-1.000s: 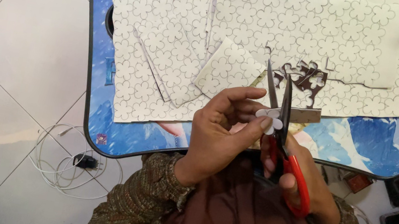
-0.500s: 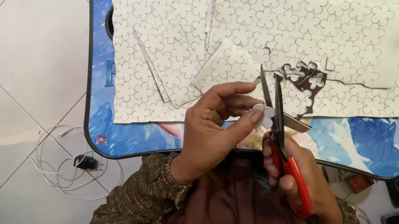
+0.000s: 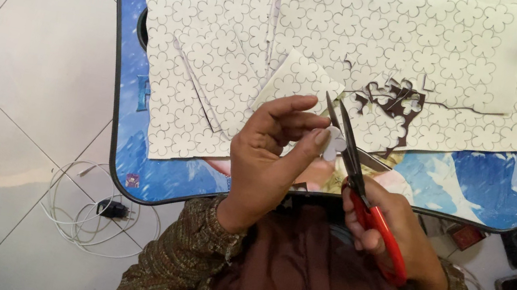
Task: The person uses red-handled scissors to cut flower-shaped outlines from a patterned sheet of paper. They hold the paper with the left hand and cut along the drawn lines with the right hand, then place the cut shapes on the table.
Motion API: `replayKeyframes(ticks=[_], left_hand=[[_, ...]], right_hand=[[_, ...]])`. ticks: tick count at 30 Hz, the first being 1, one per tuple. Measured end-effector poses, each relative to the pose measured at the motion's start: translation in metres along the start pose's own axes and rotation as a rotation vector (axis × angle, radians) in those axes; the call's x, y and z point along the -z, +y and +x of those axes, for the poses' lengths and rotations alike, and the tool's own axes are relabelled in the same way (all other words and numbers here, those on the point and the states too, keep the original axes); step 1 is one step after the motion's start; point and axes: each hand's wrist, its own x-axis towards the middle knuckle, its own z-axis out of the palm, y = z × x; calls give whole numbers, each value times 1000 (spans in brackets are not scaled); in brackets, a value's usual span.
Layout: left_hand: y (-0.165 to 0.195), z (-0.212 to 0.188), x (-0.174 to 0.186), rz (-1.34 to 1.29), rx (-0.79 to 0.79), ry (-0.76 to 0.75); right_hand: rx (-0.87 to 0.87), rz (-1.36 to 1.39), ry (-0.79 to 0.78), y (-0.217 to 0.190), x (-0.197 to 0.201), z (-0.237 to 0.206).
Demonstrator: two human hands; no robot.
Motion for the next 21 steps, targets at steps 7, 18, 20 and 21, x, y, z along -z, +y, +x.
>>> replayKeyframes(ticks=[7, 18, 20, 21], left_hand=[[-6, -4, -12, -169, 62, 9], [3, -6, -11, -142, 168, -92], [3, -5, -11, -87, 150, -85], [3, -4, -11, -59, 141, -80]], right_hand=[[82, -56, 32, 0, -3, 2], [205, -207, 40, -17, -5, 4], [147, -167, 29, -18, -6, 3], [119, -146, 23, -18, -6, 3]])
